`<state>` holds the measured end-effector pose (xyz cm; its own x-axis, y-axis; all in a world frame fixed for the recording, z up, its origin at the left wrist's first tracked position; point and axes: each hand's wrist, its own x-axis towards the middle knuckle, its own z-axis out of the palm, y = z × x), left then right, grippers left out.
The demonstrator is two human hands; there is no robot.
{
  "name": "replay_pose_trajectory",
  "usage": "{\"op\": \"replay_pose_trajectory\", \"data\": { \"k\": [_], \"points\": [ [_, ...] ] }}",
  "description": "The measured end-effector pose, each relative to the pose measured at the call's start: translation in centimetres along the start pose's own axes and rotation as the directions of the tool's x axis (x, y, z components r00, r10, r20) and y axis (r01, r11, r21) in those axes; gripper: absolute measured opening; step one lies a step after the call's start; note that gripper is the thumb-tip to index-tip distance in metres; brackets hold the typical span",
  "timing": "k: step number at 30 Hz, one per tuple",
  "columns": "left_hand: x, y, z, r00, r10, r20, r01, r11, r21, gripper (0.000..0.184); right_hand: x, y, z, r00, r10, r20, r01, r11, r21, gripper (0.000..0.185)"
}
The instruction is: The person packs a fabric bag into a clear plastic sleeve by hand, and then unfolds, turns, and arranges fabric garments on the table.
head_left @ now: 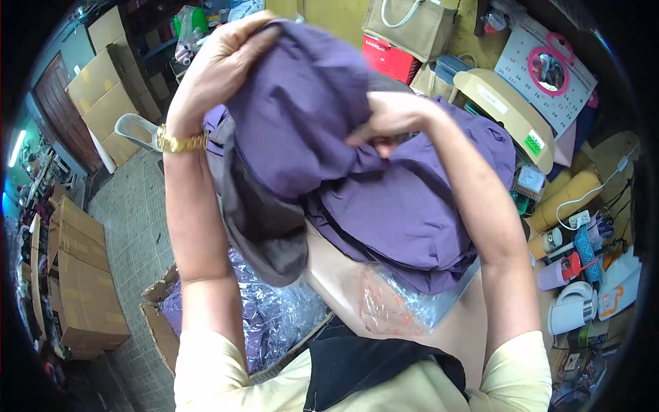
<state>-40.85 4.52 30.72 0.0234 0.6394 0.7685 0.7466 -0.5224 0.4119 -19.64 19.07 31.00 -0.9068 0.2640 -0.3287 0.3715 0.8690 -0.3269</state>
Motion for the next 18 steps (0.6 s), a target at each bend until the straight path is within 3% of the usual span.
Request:
{"op": "replay_pose_trajectory", "data": {
  "k": [1,2,3,4,6,7,9,10,11,12,13,14,15,16,17,18],
  "points": [
    [-0.1,-2.3,-1.2,0.985,-0.124,-0.122,0.164,0.898,0.408,0.028,3.5,3.5,1.7,0.986,-0.045,-0.164,0.099,0.936,0.339,0.02],
    [0.1,-4.4,-2.2,0.983,-0.016,-0.185,0.132,0.763,0.633,0.025,7.3,6.8,2.3,0.944,-0.031,-0.33,0.238,0.755,0.611,0.016],
    [1.2,-5.3,-3.3,0.967,0.113,-0.23,0.082,0.712,0.697,0.023,8.6,7.1,0.4,0.744,-0.008,-0.668,0.452,0.742,0.495,0.018],
    [2.2,-5.6,-4.2,0.933,0.246,-0.263,0.043,0.648,0.76,0.022,9.5,7.0,-0.9,0.428,0.015,-0.904,0.609,0.735,0.3,0.023],
    [4.9,-1.6,-4.9,0.758,0.539,-0.367,0.044,0.519,0.853,0.017,3.6,3.1,-4.8,0.23,0.087,-0.969,0.362,0.917,0.168,0.037],
    [5.6,0.7,-4.7,0.687,0.619,-0.38,0.002,0.521,0.853,0.017,1.7,3.6,-6.0,0.232,0.088,-0.969,0.363,0.916,0.17,0.037],
    [4.9,4.8,-1.7,0.666,0.657,-0.354,-0.195,0.611,0.767,0.018,-3.2,8.2,-8.1,-0.081,-0.254,-0.964,0.017,0.967,-0.256,0.04],
    [3.7,6.1,0.4,0.689,0.644,-0.333,-0.284,0.663,0.693,0.019,-5.1,9.7,-8.9,-0.179,-0.45,-0.875,-0.198,0.888,-0.415,0.042],
    [2.3,6.8,2.7,0.723,0.619,-0.306,-0.35,0.711,0.61,0.02,-8.2,9.3,-6.8,-0.075,-0.395,-0.916,-0.1,0.917,-0.387,0.041],
    [0.5,7.2,5.6,0.78,0.568,-0.264,-0.383,0.766,0.517,0.022,-10.7,8.3,-4.4,-0.009,-0.356,-0.934,-0.122,0.928,-0.352,0.038],
    [-1.1,7.3,8.6,0.84,0.509,-0.188,-0.397,0.813,0.427,0.028,-13.9,11.1,-3.6,0.296,-0.192,-0.936,-0.105,0.967,-0.232,0.039],
    [-3.7,6.8,11.7,0.949,0.309,-0.062,-0.266,0.891,0.367,0.028,-15.4,13.3,-1.4,0.555,-0.036,-0.831,-0.06,0.995,-0.083,0.042],
    [-6.5,5.2,15.5,0.992,0.127,0.026,-0.13,0.956,0.263,0.024,-17.0,11.4,0.5,0.706,0.198,-0.681,-0.26,0.966,0.012,0.041],
    [-8.8,3.8,19.0,0.996,0.054,0.077,-0.071,0.969,0.235,0.019,-17.9,9.5,1.5,0.765,0.439,-0.47,-0.471,0.88,0.056,0.041],
    [-11.2,2.3,22.3,0.991,-0.009,0.136,-0.019,0.978,0.209,0.017,-17.1,9.3,1.7,0.771,0.436,-0.465,-0.467,0.883,0.053,0.041],
    [-13.0,1.5,24.4,0.985,-0.04,0.17,0.009,0.984,0.18,0.017,-16.0,9.4,1.8,0.795,0.269,-0.544,-0.337,0.941,-0.028,0.045]
  ]
}}
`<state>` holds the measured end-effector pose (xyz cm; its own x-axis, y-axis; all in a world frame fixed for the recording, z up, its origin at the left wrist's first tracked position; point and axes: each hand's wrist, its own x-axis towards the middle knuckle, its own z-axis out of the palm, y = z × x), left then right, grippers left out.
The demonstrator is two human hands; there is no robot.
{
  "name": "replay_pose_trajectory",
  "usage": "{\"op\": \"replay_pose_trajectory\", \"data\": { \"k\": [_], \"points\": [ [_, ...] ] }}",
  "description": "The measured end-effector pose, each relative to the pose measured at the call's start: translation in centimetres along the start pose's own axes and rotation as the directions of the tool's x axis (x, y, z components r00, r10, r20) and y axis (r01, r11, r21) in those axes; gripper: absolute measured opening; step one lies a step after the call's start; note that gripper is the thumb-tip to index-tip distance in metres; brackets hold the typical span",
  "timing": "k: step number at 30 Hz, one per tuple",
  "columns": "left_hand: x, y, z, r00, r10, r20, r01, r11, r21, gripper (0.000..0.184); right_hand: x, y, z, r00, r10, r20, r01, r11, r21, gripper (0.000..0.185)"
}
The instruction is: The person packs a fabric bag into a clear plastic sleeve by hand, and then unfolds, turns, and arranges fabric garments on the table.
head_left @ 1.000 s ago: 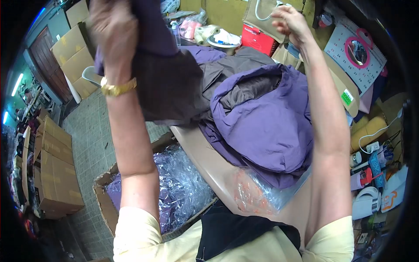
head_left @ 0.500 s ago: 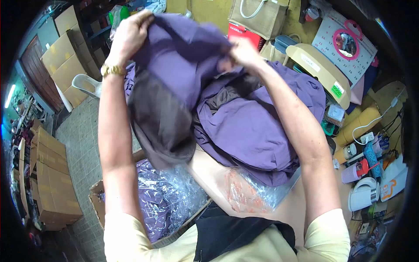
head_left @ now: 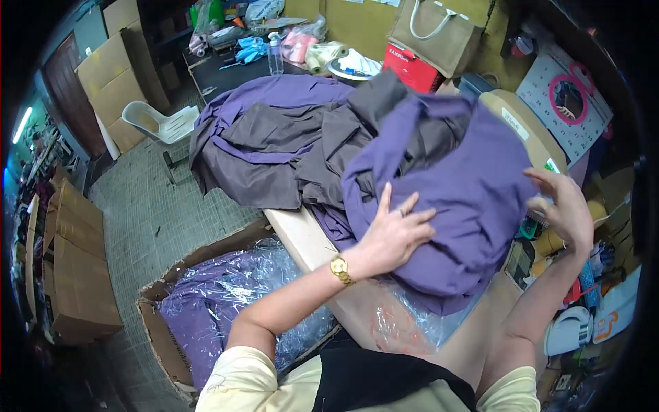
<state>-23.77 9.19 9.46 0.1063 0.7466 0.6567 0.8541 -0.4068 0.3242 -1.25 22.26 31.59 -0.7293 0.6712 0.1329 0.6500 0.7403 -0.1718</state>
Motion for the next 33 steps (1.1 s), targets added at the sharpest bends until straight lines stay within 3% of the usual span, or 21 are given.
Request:
{"op": "replay_pose_trajectory", "data": {
  "k": [2,4,6,8,9,10,12,13,14,16,17,19,20,22,23,26,28,29,30,32,33],
  "points": [
    [-1.0,0.2,1.8,1.0,-0.016,-0.025,0.015,0.999,-0.034,0.017,3.1,-2.4,2.7,0.945,-0.315,-0.09,0.313,0.949,-0.03,0.06],
    [-1.1,0.9,2.0,0.998,-0.051,-0.027,0.05,0.998,-0.038,0.018,7.5,-5.6,7.5,0.92,-0.364,0.145,0.38,0.919,-0.108,0.083],
    [-0.6,1.6,-0.3,0.998,-0.026,-0.061,0.025,1.0,-0.007,0.018,11.6,-6.8,15.6,0.937,-0.308,0.167,0.335,0.928,-0.164,0.083],
    [-0.4,-0.6,-4.0,0.97,-0.033,0.24,0.136,0.894,-0.427,0.015,14.5,-5.0,22.6,0.908,-0.281,0.311,0.252,0.959,0.13,0.08],
    [0.3,-2.9,-7.3,0.967,-0.057,0.246,0.177,0.849,-0.497,0.013,14.9,-4.5,24.7,0.912,-0.294,0.286,0.261,0.954,0.148,0.078],
    [0.6,-5.0,-9.6,0.931,-0.305,0.203,0.353,0.6,-0.718,0.014,14.8,-4.2,26.0,0.914,-0.309,0.261,0.274,0.948,0.165,0.077],
    [1.3,-13.8,-10.7,0.814,-0.419,-0.402,0.247,0.876,-0.413,0.022,14.2,-4.6,25.9,0.921,-0.292,0.257,0.256,0.953,0.164,0.076],
    [1.2,-19.2,-11.0,0.721,-0.412,-0.557,0.313,0.911,-0.268,0.025,14.1,-4.4,26.0,0.922,-0.294,0.25,0.25,0.948,0.195,0.075],
    [0.5,-24.3,-11.5,0.627,-0.422,-0.655,0.48,0.872,-0.102,0.026,14.2,-4.3,26.0,0.923,-0.302,0.237,0.252,0.942,0.222,0.075],
    [-1.3,-33.4,-12.2,0.524,-0.223,-0.822,0.678,0.694,0.244,0.028,14.3,-4.3,26.0,0.917,-0.315,0.246,0.262,0.938,0.226,0.073],
    [-1.5,-35.4,-12.3,0.51,-0.215,-0.833,0.688,0.684,0.245,0.028,14.4,-4.1,26.2,0.917,-0.316,0.245,0.26,0.937,0.234,0.073],
    [-2.9,-37.8,-12.7,0.165,-0.501,-0.85,0.986,0.089,0.139,0.045,14.6,-3.8,26.8,0.912,-0.324,0.252,0.261,0.931,0.255,0.074],
    [-2.9,-37.2,-13.9,0.156,-0.493,-0.856,0.988,0.078,0.136,0.045,14.8,-3.7,27.0,0.907,-0.338,0.253,0.274,0.927,0.258,0.074],
    [-2.2,-35.6,-16.5,0.145,-0.805,-0.576,0.974,0.015,0.224,0.045,14.9,-3.5,27.5,0.904,-0.345,0.252,0.275,0.921,0.277,0.074],
    [-2.3,-36.0,-17.6,0.205,-0.882,-0.424,0.974,0.139,0.181,0.036,14.9,-3.5,27.6,0.903,-0.344,0.256,0.271,0.92,0.281,0.074],
    [-0.7,-35.5,-16.7,0.285,-0.643,-0.711,0.942,0.324,0.085,0.024,15.0,-3.3,27.7,0.906,-0.343,0.249,0.274,0.923,0.271,0.074],
    [0.1,-35.6,-17.0,0.453,-0.4,-0.796,0.587,0.806,-0.071,0.017,15.0,-3.4,27.5,0.911,-0.328,0.249,0.26,0.928,0.268,0.074],
    [1.3,-30.5,-17.0,0.549,-0.5,-0.67,0.402,0.861,-0.313,0.015,15.0,-3.4,27.1,0.898,-0.335,0.286,0.25,0.922,0.295,0.074],
    [2.4,-23.5,-16.5,0.658,-0.537,-0.528,0.214,0.806,-0.552,0.014,15.1,-3.5,26.6,0.883,-0.346,0.318,0.244,0.915,0.32,0.073],
    [1.7,-17.4,-13.9,0.913,-0.114,-0.392,0.069,0.989,-0.127,0.016,15.9,-3.9,23.0,0.883,-0.303,0.359,0.25,0.95,0.188,0.073],
    [1.1,-14.5,-12.2,0.947,-0.014,-0.32,-0.001,0.999,-0.045,0.025,17.1,-2.9,20.9,0.806,-0.439,0.397,0.377,0.898,0.228,0.072]
  ]
}}
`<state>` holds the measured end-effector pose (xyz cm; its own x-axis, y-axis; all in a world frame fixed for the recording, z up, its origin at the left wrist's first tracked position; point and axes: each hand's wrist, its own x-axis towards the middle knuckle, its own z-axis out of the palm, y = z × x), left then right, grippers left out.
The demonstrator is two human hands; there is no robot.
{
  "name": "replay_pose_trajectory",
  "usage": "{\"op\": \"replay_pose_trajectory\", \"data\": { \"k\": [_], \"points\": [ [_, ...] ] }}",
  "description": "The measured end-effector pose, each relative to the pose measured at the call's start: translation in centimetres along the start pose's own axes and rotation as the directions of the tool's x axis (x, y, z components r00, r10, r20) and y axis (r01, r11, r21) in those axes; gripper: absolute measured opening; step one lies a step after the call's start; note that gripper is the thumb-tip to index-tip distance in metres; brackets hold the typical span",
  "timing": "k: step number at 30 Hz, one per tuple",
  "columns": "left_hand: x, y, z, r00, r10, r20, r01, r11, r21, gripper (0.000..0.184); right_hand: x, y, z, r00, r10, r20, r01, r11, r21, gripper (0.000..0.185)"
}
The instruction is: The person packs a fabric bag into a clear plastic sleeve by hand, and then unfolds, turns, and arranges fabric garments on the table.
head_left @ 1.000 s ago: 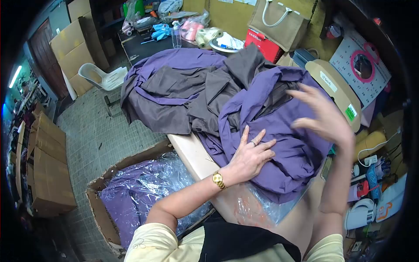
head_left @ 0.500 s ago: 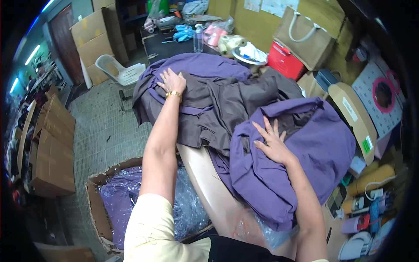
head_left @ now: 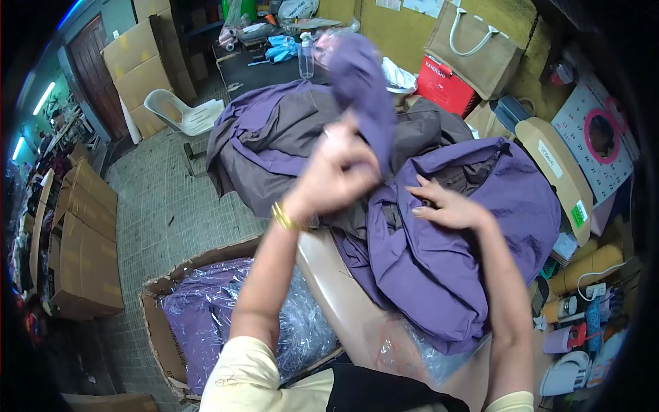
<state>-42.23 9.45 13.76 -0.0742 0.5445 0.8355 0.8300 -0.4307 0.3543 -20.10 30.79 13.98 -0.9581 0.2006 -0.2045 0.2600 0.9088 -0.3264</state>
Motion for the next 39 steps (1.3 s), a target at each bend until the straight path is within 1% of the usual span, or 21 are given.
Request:
{"op": "replay_pose_trajectory", "data": {
  "k": [1,3,5,6,7,9,11,13,14,15,17,19,23,26,29,31,33,35,37,38,39],
  "points": [
    [-1.3,2.7,1.6,0.992,0.09,0.091,-0.095,0.994,0.049,0.036,-0.3,0.6,-2.4,0.987,-0.142,0.075,0.143,0.99,-0.008,0.07],
    [-5.6,5.1,5.5,0.958,-0.272,0.089,0.283,0.855,-0.434,0.069,-1.2,0.2,-6.5,0.933,0.1,-0.346,-0.011,0.968,0.25,0.066],
    [-6.3,8.0,5.9,0.845,-0.505,0.177,0.533,0.764,-0.364,0.091,-2.7,-5.0,-9.1,0.815,0.283,-0.505,0.296,0.546,0.784,0.064],
    [-5.2,9.9,5.4,0.79,-0.579,0.204,0.613,0.751,-0.244,0.091,-2.1,-6.6,-8.8,0.754,0.226,-0.617,0.318,0.696,0.644,0.066],
    [-6.2,9.1,6.9,0.911,-0.408,0.062,0.411,0.91,-0.057,0.08,-1.4,-7.9,-8.3,0.689,0.149,-0.709,0.319,0.817,0.481,0.067],
    [-6.8,9.1,7.7,0.915,-0.369,0.162,0.362,0.93,0.07,0.058,3.1,-7.2,-5.8,0.414,-0.339,-0.845,0.258,0.934,-0.249,0.06],
    [-6.1,9.7,6.8,0.971,-0.23,-0.073,0.241,0.928,0.284,0.04,3.5,-9.8,-7.5,0.843,-0.029,-0.538,0.072,0.996,0.058,0.044],
    [-5.0,9.1,4.0,0.932,-0.179,-0.316,0.313,0.836,0.45,0.025,4.3,-10.1,-9.8,0.544,0.008,-0.839,0.334,0.915,0.225,0.032],
    [-3.2,9.3,1.8,0.849,-0.054,-0.526,0.272,0.898,0.346,0.021,4.7,-9.2,-12.0,0.267,0.042,-0.963,0.451,0.878,0.163,0.027],
    [-1.7,10.5,0.4,0.771,-0.007,-0.637,0.247,0.925,0.288,0.024,0.9,-10.8,-14.7,0.274,0.195,-0.942,0.177,0.952,0.249,0.029],
    [0.1,13.2,-1.7,0.912,0.026,-0.409,0.126,0.932,0.34,0.023,-2.5,-6.8,-17.4,0.092,0.219,-0.971,0.278,0.931,0.237,0.037],
    [1.2,16.5,-1.5,0.993,0.102,-0.064,-0.072,0.928,0.366,0.024,-8.5,-4.6,-15.7,0.158,0.353,-0.922,0.5,0.777,0.383,0.044],
    [-1.1,17.7,5.3,0.973,0.04,0.229,-0.075,0.986,0.149,0.028,-20.9,1.6,-7.3,-0.007,0.234,-0.972,-0.377,0.9,0.22,0.049],
    [-5.5,15.9,11.5,0.891,0.083,0.446,-0.103,0.994,0.021,0.028,-21.6,-4.3,-6.8,0.19,0.035,-0.981,-0.347,0.937,-0.034,0.047],
    [-6.1,16.3,13.0,0.847,0.124,0.517,-0.105,0.992,-0.066,0.028,-14.4,-10.0,-6.3,0.755,-0.066,-0.652,0.019,0.997,-0.079,0.052],
    [-6.3,16.8,12.7,0.832,0.108,0.544,-0.066,0.993,-0.096,0.028,-8.3,-10.6,-3.4,0.931,0.118,-0.346,-0.205,0.952,-0.227,0.072],
    [-6.6,17.6,12.2,0.748,0.153,0.645,-0.058,0.984,-0.166,0.03,-3.2,-6.9,-1.4,0.9,0.342,-0.269,-0.406,0.882,-0.239,0.074],
    [-5.8,17.2,8.3,0.825,0.195,0.53,-0.036,0.955,-0.295,0.025,-0.6,-0.3,1.3,0.816,0.516,-0.262,-0.548,0.834,-0.066,0.085],
    [-3.0,13.7,2.5,0.827,0.078,0.557,0.375,0.664,-0.648,0.014,-0.2,3.0,4.4,0.803,0.497,-0.328,-0.551,0.829,-0.094,0.086],
    [-3.1,9.8,1.7,0.967,-0.084,0.241,0.251,0.481,-0.84,0.013,-0.3,2.5,4.7,0.79,0.511,-0.34,-0.563,0.824,-0.07,0.088],
    [-2.6,6.5,-0.4,0.948,-0.318,0.017,0.273,0.781,-0.562,0.014,-0.2,3.0,5.7,0.8,0.5,-0.333,-0.552,0.83,-0.081,0.088]
  ]
}}
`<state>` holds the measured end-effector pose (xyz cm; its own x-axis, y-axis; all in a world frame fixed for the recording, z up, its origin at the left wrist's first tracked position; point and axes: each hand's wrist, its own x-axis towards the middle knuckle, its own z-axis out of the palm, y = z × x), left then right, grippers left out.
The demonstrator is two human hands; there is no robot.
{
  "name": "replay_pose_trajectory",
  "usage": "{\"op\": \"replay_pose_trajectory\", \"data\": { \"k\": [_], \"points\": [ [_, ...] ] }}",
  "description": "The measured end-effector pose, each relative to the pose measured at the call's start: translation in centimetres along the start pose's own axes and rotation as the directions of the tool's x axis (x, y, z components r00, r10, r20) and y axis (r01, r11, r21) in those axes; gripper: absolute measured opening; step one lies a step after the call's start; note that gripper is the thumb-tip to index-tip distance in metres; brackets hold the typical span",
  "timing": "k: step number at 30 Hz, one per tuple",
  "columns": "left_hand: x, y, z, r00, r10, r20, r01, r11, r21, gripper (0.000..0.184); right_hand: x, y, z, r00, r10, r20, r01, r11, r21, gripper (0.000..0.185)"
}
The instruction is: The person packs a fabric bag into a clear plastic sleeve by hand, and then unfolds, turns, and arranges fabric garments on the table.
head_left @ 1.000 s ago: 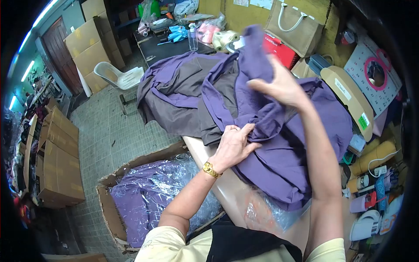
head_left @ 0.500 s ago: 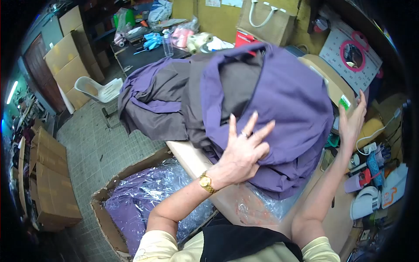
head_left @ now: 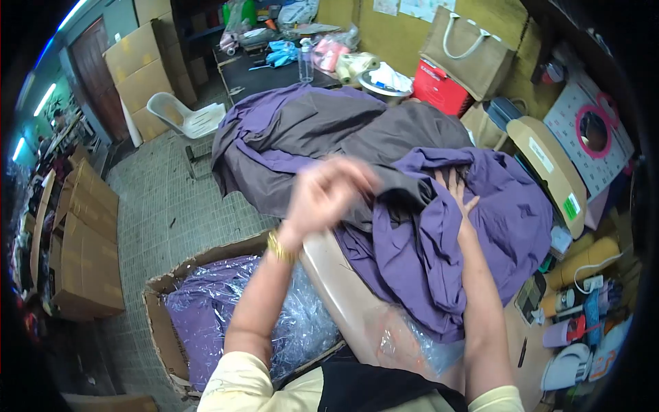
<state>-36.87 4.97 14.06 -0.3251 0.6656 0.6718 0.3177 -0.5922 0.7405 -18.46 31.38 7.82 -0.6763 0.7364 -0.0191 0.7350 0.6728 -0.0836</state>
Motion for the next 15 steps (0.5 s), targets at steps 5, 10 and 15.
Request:
{"op": "replay_pose_trajectory", "data": {
  "k": [5,10,15],
  "points": [
    [4.3,-17.1,-14.4,0.825,0.306,-0.475,0.482,0.059,0.874,0.063,1.1,2.1,2.6,0.995,-0.07,-0.07,0.075,0.995,0.066,0.086],
    [6.7,-18.7,-19.7,0.697,-0.211,-0.685,0.705,0.027,0.709,0.061,1.1,1.9,2.0,0.997,-0.061,-0.056,0.065,0.995,0.072,0.085],
    [11.7,-15.7,-19.4,0.855,0.05,-0.516,0.38,0.617,0.689,0.043,0.8,1.3,1.5,0.999,-0.051,-0.005,0.051,0.995,0.084,0.083]
  ]
}}
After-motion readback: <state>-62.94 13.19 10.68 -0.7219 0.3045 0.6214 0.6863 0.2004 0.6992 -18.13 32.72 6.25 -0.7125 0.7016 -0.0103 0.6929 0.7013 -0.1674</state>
